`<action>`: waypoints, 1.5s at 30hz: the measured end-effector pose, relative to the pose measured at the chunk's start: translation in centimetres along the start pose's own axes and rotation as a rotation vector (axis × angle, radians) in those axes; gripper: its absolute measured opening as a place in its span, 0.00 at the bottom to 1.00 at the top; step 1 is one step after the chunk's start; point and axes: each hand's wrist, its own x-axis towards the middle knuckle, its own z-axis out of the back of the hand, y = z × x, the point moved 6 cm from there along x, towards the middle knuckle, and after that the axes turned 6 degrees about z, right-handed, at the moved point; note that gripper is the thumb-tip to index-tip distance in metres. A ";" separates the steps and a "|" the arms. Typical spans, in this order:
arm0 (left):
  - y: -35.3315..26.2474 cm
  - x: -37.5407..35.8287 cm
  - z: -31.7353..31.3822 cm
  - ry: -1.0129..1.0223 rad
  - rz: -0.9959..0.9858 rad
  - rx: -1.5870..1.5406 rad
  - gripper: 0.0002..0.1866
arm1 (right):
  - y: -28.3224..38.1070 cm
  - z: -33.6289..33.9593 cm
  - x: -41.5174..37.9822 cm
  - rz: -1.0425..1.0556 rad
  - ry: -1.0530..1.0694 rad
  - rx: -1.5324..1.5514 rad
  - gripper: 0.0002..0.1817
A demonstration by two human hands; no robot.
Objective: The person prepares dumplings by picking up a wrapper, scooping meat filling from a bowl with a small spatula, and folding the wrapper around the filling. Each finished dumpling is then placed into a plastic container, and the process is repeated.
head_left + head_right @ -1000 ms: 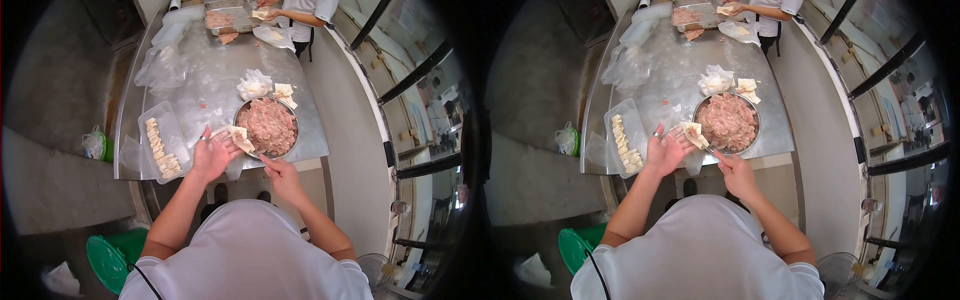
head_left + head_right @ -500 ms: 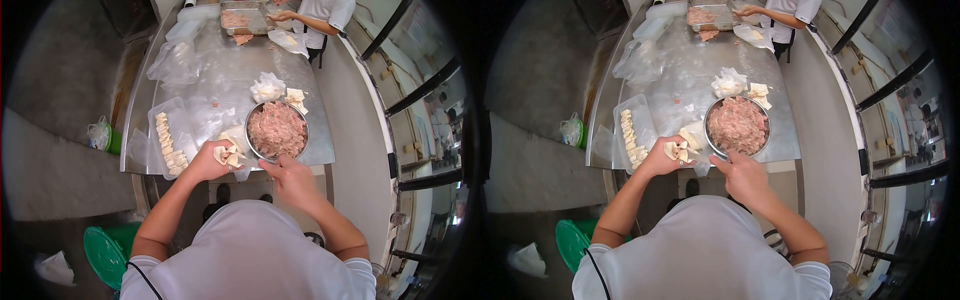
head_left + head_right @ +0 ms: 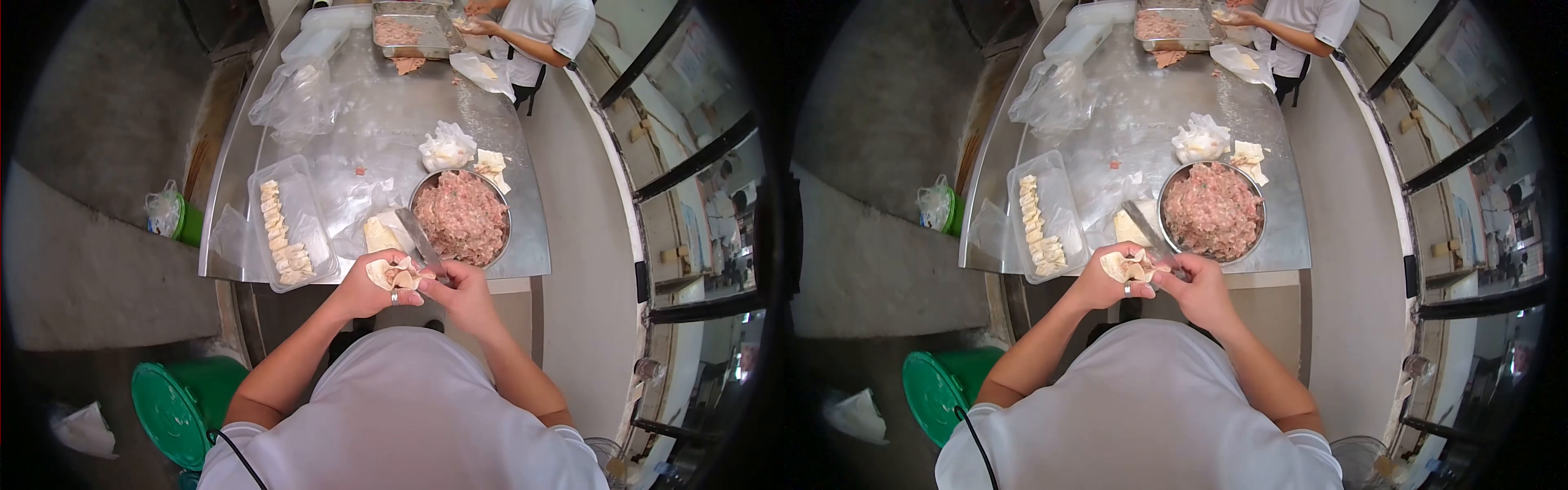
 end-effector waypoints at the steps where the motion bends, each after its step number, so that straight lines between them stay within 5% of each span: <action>1: 0.2 -0.1 0.1 -0.029 0.001 0.028 0.24 | -0.1 -0.4 0.2 0.012 -0.009 0.028 0.12; 7: -0.7 -1.0 0.9 -0.100 0.049 0.449 0.19 | 2.2 -2.0 1.2 0.056 0.107 -0.188 0.07; 13: 1.2 -1.3 2.3 -0.181 0.034 0.202 0.10 | 3.2 -2.4 1.5 0.101 0.037 -0.175 0.09; 16: 3.4 -1.8 3.8 -0.215 0.181 -0.131 0.13 | 2.5 -1.7 1.6 0.115 0.006 -0.149 0.08; 22: 4.2 -2.1 7.2 -0.496 0.167 -0.501 0.17 | 0.9 -0.9 0.7 0.046 0.004 -0.165 0.08; 31: 0.8 -4.3 20.9 -0.785 -0.043 -0.383 0.21 | -1.3 -0.2 -0.6 -0.040 -0.015 -0.128 0.07; 35: 1.0 -5.2 24.4 -0.971 0.285 0.116 0.21 | -1.3 -0.7 -0.8 -0.034 -0.008 -0.126 0.07; 38: 2.2 -4.6 25.9 -0.892 0.223 0.497 0.19 | -1.7 -1.1 -0.8 -0.029 -0.003 -0.131 0.09; 41: 4.8 -4.3 27.7 -0.614 0.416 0.482 0.23 | -1.6 -1.6 -1.1 -0.084 0.004 -0.155 0.07; 45: 3.3 -3.1 26.2 -0.520 0.448 1.013 0.19 | -2.1 -2.1 -1.2 -0.092 0.005 -0.154 0.07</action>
